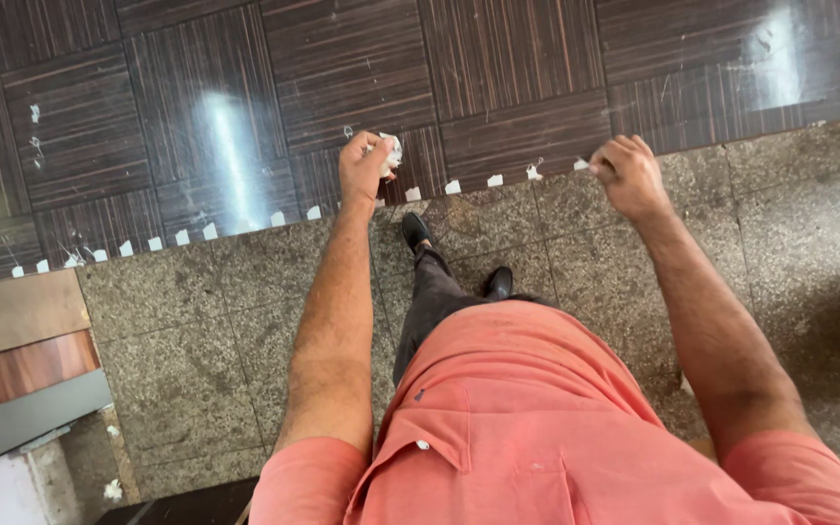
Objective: The person removes small white adhesive pieces from the edge of a large dark patterned board using their fingers. They work along the edge, picking off the pieces one by one and occasionally gathering them into a small pile on the board.
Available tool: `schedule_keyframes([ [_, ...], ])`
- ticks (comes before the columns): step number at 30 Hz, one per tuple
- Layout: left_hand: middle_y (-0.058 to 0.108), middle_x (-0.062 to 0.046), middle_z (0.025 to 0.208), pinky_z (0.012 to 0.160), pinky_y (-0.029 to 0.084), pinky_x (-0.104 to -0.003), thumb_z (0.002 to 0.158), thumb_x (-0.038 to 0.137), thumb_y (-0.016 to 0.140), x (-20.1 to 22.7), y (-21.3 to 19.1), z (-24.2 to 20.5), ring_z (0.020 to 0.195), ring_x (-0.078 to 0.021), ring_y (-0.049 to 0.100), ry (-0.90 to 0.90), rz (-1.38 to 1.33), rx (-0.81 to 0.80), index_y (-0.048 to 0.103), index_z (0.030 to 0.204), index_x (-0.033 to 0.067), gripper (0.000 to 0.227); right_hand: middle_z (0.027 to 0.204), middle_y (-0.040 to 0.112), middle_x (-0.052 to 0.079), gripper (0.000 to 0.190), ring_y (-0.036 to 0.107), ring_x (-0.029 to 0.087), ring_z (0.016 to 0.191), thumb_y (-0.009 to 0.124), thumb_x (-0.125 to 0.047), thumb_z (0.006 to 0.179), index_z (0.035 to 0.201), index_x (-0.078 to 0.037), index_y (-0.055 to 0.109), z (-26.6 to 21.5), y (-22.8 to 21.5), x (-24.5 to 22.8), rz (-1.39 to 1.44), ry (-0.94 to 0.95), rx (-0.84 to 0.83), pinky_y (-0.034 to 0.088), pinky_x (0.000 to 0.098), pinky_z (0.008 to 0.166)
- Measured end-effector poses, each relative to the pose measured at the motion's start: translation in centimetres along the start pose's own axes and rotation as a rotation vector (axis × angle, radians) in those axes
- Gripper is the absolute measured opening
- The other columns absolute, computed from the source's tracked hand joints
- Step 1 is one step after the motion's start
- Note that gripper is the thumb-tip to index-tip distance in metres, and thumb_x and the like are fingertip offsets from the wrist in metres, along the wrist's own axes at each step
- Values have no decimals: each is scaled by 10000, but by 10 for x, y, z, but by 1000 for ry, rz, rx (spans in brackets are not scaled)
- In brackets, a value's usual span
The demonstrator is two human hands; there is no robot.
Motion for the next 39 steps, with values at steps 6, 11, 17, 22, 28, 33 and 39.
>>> schedule_keyframes([
  [6,703,-59,754,491,552,-267,927,143,752,-4,-3,-3,589,-107,657,-6,-43,-12,679,834,50,150,1024,727,92,163,607,243,975,777,-242,926,1001,-98,764,-1,13,-11,-165,-123,233,450,449,905],
  [11,700,-59,744,490,554,-265,925,157,753,6,-1,-7,586,-108,657,-32,-32,-9,675,825,57,161,1014,737,44,130,622,200,968,727,-208,1042,952,-115,742,5,15,-12,-131,-38,41,474,428,983],
  [17,710,-71,784,484,564,-271,920,157,749,13,0,-9,621,-112,678,-65,-11,14,668,814,62,163,982,719,78,188,622,229,938,787,-258,911,988,-93,742,5,17,-11,-77,-65,107,458,449,970],
  [22,724,-70,807,483,567,-272,917,149,744,12,1,-12,631,-113,688,-51,-8,8,670,817,63,152,999,720,61,91,639,216,980,736,-145,1019,946,-96,717,6,29,-19,-200,-21,56,487,425,977],
  [28,707,-74,801,481,566,-274,930,139,746,11,1,-6,621,-113,676,-20,-27,12,660,816,55,165,969,698,104,131,633,260,965,754,-193,948,960,-70,710,9,14,-24,19,-9,24,499,434,916],
  [33,723,-73,798,472,562,-271,921,140,740,5,1,-10,611,-115,678,-26,15,33,662,811,56,159,972,710,85,167,649,214,959,724,-203,1036,935,-72,714,13,37,-29,-277,3,3,516,438,1009],
  [39,711,-80,796,469,558,-275,923,136,741,13,2,-6,617,-121,683,4,-17,11,658,815,43,166,993,696,95,134,608,229,957,682,-205,1011,979,-78,707,12,27,-29,40,64,-64,510,437,928],
])
Point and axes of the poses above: each hand's wrist, its own z-axis towards the middle knuckle, its own y-axis out of the palm, x = y × z, the point moved 3 cm from there along z, towards the middle knuckle
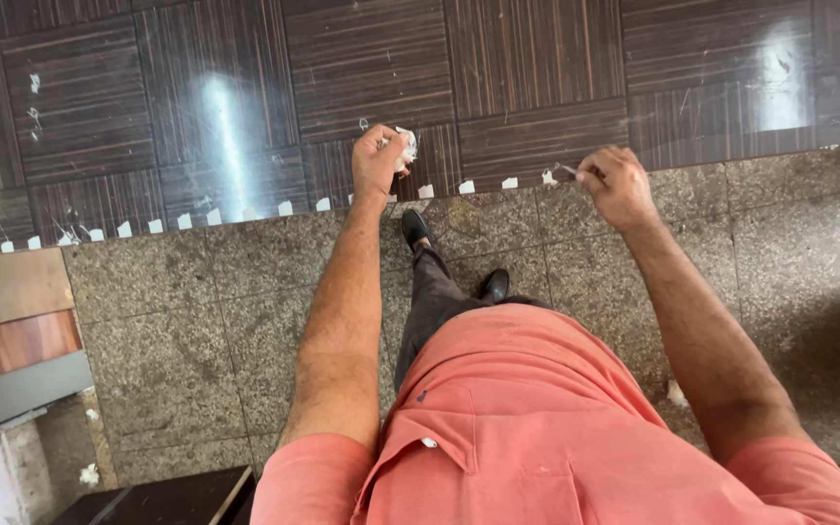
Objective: The person removes small white adhesive pieces from the edge of a large dark patterned board using their fingers. They work along the edge, picking off the pieces one by one and occasionally gathering them into a small pile on the board.
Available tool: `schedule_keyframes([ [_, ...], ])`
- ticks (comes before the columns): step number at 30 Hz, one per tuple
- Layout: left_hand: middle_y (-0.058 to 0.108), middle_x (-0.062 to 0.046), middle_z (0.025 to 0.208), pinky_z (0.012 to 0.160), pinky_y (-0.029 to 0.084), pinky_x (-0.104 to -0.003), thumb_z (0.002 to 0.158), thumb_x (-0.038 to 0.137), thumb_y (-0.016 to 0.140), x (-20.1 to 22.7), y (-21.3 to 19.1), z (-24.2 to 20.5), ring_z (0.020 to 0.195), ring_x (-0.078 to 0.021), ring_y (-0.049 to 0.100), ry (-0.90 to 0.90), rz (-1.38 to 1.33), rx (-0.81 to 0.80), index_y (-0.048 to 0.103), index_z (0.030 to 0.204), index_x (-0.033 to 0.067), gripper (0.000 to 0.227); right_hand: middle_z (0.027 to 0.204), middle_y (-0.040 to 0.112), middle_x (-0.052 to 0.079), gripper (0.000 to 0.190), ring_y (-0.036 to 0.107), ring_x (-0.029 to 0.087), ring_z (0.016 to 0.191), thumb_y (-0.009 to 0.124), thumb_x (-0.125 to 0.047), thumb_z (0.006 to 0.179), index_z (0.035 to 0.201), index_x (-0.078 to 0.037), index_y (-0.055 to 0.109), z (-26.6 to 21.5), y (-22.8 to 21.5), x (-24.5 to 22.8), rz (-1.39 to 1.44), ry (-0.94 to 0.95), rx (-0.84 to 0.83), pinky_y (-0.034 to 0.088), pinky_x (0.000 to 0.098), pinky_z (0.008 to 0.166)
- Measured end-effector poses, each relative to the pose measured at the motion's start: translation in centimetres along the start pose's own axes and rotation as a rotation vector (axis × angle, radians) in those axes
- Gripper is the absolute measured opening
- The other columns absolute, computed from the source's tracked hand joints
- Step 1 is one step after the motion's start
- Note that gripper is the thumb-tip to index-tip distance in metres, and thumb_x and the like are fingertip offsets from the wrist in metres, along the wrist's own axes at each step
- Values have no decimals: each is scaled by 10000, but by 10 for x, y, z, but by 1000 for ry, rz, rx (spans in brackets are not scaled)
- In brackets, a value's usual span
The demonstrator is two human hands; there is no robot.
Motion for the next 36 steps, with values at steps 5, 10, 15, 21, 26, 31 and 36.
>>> schedule_keyframes([
  [5,715,-82,798,472,559,-277,928,138,740,-8,-2,-3,623,-125,688,3,14,8,650,811,44,175,966,722,93,177,627,234,934,728,-234,1007,940,-70,722,0,23,-12,-286,-44,147,495,436,932],
  [10,723,-71,816,463,558,-278,907,136,729,-1,0,0,634,-125,698,-32,19,13,664,818,53,138,991,730,71,115,647,200,968,676,-159,1027,952,-92,731,3,11,-13,-98,-132,20,504,414,981],
  [15,709,-75,797,476,574,-280,927,143,740,-8,-3,-3,638,-126,698,11,4,-9,654,817,46,170,1037,729,139,229,651,272,978,746,-219,882,1032,-45,746,-14,5,-31,-192,-350,338,506,457,874],
  [21,708,-70,791,476,575,-278,920,141,735,-9,1,3,633,-125,699,24,-3,-12,658,827,47,153,992,721,118,94,678,242,940,658,-96,1035,962,-67,711,3,38,-23,-266,-238,110,568,434,934],
  [26,708,-76,777,479,572,-279,924,141,743,-8,-5,-1,627,-127,696,13,4,-14,656,835,40,160,941,713,116,144,680,248,929,613,-95,1047,942,-56,703,-40,42,-13,-57,-260,-125,585,431,908],
  [31,716,-79,790,489,580,-276,927,148,735,-15,-3,1,626,-124,698,42,-11,-32,658,849,43,151,1151,695,149,182,627,286,1138,718,-157,1015,1161,-48,711,-85,-11,-11,45,-173,251,527,464,1024],
  [36,717,-88,808,505,573,-274,935,141,733,-8,-3,-1,635,-126,688,33,12,-34,665,855,35,149,1342,624,162,401,547,309,1283,817,-205,974,1310,-31,685,-55,-35,-9,-289,-236,407,453,459,1113],
])
Point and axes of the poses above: each hand's wrist, its own z-axis towards the middle knuckle, its own y-axis out of the palm, x = y × z, the point moved 3 cm from there along z, towards the middle knuckle
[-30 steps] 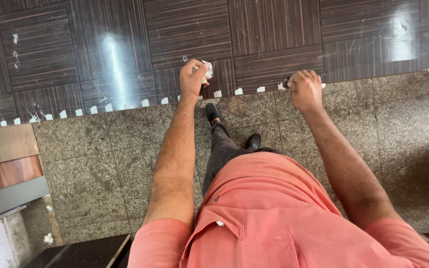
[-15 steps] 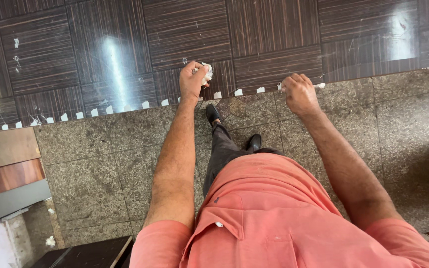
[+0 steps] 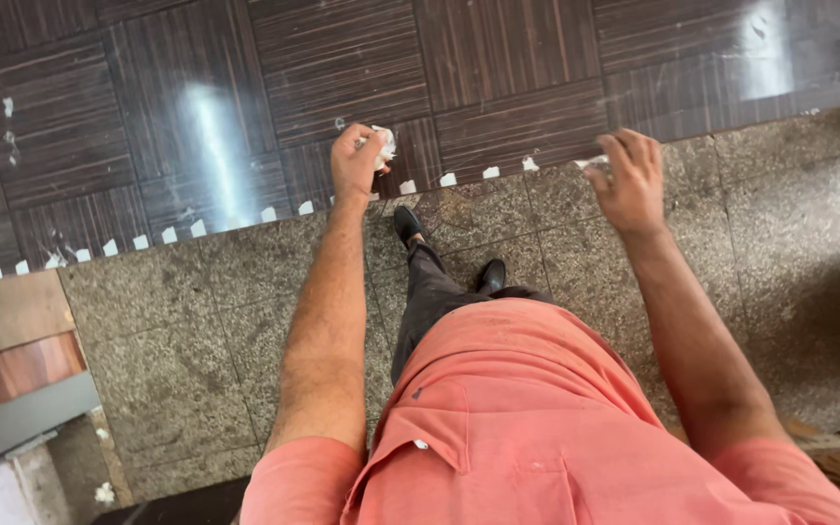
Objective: The person removes small white adhesive pieces from the edge of a large dark patterned board using their fingers. They work along the edge, picking off the pieces one by one and occasionally gathering them into a small pile on the board.
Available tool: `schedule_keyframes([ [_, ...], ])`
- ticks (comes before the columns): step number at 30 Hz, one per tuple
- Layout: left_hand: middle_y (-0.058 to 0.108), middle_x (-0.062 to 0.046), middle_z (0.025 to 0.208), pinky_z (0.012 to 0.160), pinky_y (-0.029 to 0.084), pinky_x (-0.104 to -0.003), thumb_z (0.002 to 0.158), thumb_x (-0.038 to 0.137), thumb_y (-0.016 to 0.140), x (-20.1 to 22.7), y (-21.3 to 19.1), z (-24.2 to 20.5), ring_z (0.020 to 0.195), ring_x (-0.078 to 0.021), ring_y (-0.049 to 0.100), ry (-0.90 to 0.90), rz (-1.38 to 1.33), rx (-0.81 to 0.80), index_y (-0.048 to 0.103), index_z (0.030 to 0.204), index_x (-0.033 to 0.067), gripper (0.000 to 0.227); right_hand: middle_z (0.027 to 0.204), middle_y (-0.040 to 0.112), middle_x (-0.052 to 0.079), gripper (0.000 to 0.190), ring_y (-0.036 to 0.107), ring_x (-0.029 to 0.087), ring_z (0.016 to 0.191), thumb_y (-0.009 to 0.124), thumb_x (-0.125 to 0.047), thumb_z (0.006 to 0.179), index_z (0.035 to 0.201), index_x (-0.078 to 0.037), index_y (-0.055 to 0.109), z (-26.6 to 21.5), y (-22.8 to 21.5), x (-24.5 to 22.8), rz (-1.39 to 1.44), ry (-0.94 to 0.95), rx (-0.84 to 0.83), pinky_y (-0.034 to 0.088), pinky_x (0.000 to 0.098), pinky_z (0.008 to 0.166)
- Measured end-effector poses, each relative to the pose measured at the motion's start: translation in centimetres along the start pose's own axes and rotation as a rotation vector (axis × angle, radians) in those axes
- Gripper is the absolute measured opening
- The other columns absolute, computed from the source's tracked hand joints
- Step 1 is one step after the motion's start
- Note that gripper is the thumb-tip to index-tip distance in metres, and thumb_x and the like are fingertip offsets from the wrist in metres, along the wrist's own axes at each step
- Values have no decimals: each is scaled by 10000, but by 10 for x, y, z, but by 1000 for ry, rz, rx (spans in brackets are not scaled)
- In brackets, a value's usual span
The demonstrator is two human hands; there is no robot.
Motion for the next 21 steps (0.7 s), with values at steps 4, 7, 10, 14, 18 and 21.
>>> schedule_keyframes([
  [4,718,-84,816,515,572,-272,943,139,720,5,5,-3,649,-127,686,14,13,-14,663,860,36,144,1137,657,115,227,576,255,1032,744,-205,930,1104,-62,719,9,15,0,-87,-134,-77,473,428,917],
  [7,724,-77,841,507,575,-275,946,137,717,5,4,-4,658,-127,688,10,-5,-10,656,848,37,153,1019,642,51,71,567,228,963,650,-115,1004,959,-88,699,0,25,-1,-73,-152,-42,473,411,889],
  [10,725,-81,816,511,567,-275,940,135,727,1,1,-8,632,-125,682,-43,42,26,660,849,39,148,936,620,66,115,555,240,911,602,-78,1004,920,-76,680,-13,43,9,-19,-129,-15,469,406,850],
  [14,717,-83,800,519,557,-280,946,137,734,3,4,-4,612,-122,659,-15,31,17,670,855,40,148,941,678,105,133,601,256,900,578,-32,989,907,-57,680,-42,88,34,-27,-94,-94,495,410,834],
  [18,707,-86,756,521,548,-272,944,144,730,-3,2,-5,573,-127,643,-48,51,25,686,874,41,132,1040,720,205,151,686,384,948,589,-41,884,961,-27,718,-110,131,61,2,154,-523,557,478,820],
  [21,712,-80,772,513,553,-272,937,138,726,0,-4,-2,593,-124,667,-37,51,8,691,882,32,124,1003,738,179,166,701,375,937,719,-131,871,981,-13,758,-140,130,60,290,371,-374,557,479,809],
])
Point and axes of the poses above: each hand's wrist, its own z-axis towards the middle knuckle, its own y-axis out of the palm, x = y × z, the point moved 3 cm from there along z, towards the middle knuckle
